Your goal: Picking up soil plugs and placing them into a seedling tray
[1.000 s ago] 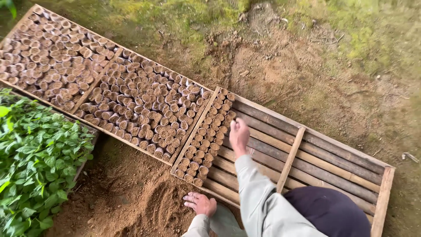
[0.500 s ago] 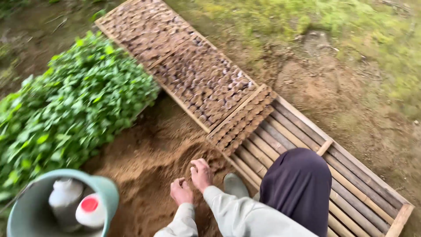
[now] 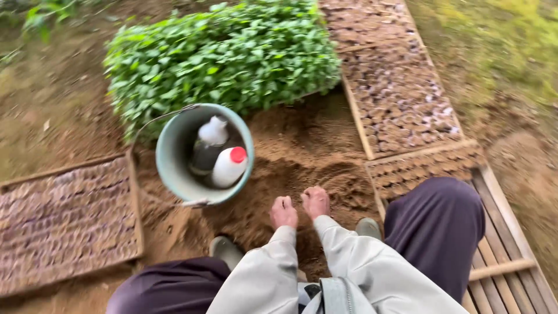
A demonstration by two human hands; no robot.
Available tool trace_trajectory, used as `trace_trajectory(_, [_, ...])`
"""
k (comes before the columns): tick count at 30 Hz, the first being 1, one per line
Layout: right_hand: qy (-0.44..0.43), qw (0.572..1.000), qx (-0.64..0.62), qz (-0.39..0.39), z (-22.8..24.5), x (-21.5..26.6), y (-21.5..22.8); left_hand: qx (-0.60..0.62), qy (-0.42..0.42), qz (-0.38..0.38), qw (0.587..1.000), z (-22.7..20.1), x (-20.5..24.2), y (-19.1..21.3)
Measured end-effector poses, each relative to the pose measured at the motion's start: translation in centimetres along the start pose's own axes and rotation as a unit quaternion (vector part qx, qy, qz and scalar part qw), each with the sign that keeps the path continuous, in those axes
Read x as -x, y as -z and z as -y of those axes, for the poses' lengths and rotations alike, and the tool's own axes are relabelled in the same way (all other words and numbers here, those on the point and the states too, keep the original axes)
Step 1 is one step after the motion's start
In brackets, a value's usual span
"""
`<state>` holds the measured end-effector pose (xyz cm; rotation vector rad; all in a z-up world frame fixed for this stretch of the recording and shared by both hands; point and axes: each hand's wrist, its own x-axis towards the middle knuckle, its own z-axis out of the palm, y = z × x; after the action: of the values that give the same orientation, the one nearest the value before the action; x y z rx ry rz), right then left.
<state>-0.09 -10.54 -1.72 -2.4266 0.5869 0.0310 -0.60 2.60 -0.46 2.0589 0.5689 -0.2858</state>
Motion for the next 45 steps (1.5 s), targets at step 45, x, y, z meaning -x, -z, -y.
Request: trace_trajectory(45, [0.34,0.915,0.191,0.108,30.8,-11.9,-0.7,0.125,-0.26,-0.31,0.906,-10.7,-1.7,17.7])
